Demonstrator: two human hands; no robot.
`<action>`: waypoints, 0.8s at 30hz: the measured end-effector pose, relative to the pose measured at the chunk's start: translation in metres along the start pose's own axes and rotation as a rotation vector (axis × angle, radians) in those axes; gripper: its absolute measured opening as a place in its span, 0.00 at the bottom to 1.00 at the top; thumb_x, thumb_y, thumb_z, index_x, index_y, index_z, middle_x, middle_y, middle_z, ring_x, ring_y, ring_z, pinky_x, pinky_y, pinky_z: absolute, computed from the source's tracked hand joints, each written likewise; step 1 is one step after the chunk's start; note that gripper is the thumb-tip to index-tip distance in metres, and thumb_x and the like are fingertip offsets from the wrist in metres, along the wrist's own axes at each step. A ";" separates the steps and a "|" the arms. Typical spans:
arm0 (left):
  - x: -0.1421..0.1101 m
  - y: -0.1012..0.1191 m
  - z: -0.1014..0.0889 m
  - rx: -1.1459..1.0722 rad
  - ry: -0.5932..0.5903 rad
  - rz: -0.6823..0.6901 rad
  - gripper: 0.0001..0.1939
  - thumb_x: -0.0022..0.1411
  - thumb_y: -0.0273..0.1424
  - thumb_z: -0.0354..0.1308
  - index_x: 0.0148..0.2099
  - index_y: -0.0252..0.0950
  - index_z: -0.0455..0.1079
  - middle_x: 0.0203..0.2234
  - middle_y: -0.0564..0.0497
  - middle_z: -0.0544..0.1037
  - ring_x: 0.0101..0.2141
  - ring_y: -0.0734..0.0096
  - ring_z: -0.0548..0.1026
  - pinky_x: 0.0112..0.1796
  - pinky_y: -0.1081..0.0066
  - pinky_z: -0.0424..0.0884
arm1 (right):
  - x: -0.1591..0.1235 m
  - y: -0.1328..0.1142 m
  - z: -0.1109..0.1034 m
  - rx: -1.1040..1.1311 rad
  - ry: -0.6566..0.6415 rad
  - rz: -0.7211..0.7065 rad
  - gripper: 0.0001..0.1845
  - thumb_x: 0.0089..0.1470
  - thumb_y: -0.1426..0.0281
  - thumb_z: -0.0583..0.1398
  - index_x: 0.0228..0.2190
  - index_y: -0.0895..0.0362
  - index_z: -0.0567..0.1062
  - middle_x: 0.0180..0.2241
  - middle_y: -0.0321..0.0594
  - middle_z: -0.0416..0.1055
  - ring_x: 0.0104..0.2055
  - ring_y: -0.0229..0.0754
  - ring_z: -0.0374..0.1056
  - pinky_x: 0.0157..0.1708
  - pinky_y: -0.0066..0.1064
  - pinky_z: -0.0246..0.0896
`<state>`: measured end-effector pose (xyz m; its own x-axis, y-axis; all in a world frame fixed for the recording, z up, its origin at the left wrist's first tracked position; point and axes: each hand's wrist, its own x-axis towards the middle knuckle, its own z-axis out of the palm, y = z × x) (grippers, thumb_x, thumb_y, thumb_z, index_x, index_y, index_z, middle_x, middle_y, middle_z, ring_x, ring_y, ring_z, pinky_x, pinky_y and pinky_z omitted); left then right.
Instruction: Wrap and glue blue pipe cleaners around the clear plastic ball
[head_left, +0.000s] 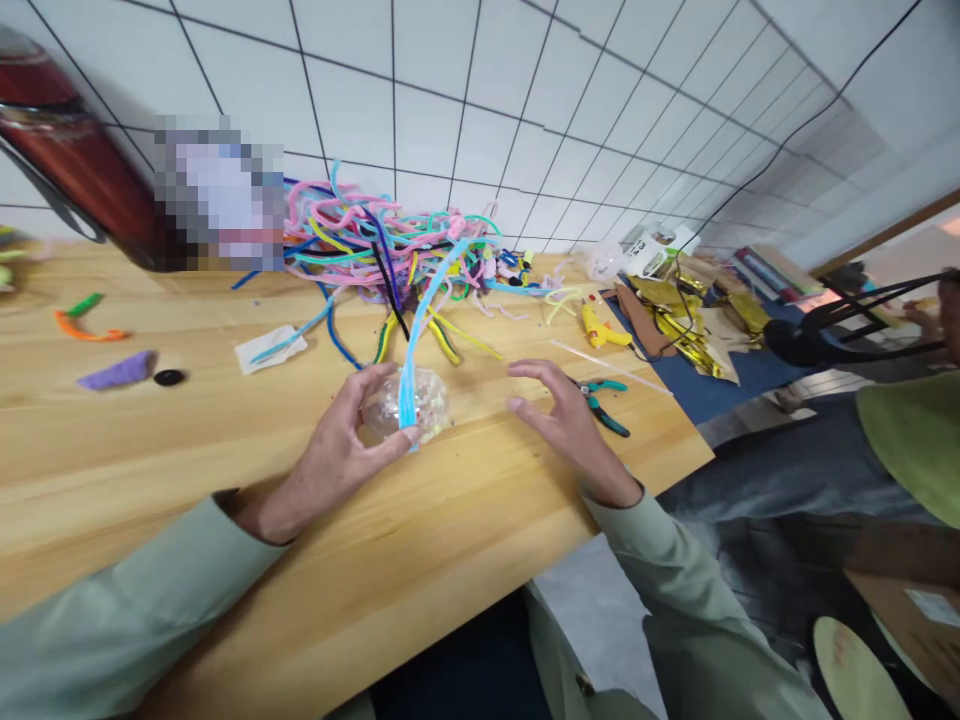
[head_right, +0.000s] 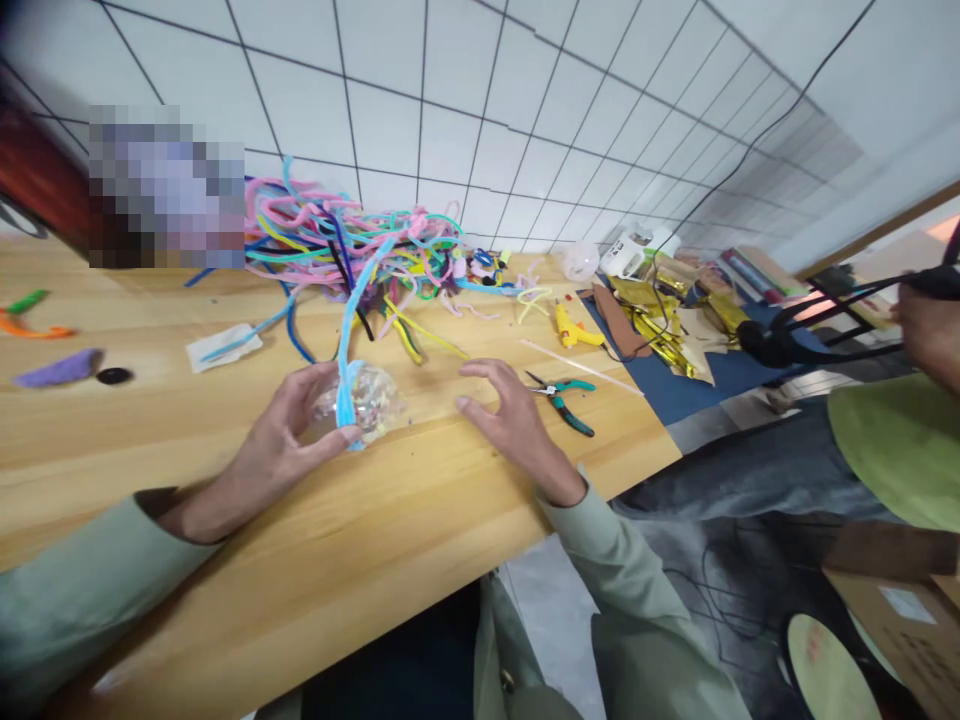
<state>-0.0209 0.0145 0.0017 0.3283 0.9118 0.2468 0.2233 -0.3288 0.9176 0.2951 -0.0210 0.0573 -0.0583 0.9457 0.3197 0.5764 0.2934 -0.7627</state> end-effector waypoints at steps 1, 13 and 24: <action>-0.001 -0.001 0.001 0.032 0.010 0.025 0.37 0.65 0.48 0.70 0.70 0.43 0.61 0.66 0.40 0.72 0.67 0.45 0.73 0.69 0.42 0.71 | -0.003 0.011 -0.010 -0.020 0.023 0.049 0.14 0.61 0.61 0.70 0.48 0.47 0.82 0.52 0.43 0.82 0.57 0.53 0.75 0.62 0.52 0.66; -0.004 0.004 0.007 0.141 -0.022 0.296 0.36 0.67 0.38 0.70 0.71 0.41 0.60 0.65 0.36 0.71 0.67 0.46 0.71 0.67 0.43 0.70 | -0.009 -0.041 0.058 0.276 -0.182 -0.057 0.24 0.59 0.62 0.72 0.56 0.47 0.79 0.42 0.38 0.79 0.44 0.46 0.75 0.47 0.42 0.71; 0.003 0.004 0.007 0.075 -0.016 0.326 0.35 0.66 0.40 0.70 0.69 0.40 0.62 0.61 0.38 0.74 0.63 0.47 0.75 0.64 0.47 0.73 | 0.020 -0.047 0.080 0.236 -0.082 -0.114 0.06 0.58 0.68 0.70 0.32 0.50 0.78 0.30 0.34 0.71 0.33 0.42 0.66 0.38 0.38 0.63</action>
<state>-0.0129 0.0142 0.0043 0.4077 0.7517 0.5184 0.1711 -0.6206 0.7652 0.2019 -0.0052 0.0547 -0.1833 0.9099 0.3722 0.3571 0.4144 -0.8371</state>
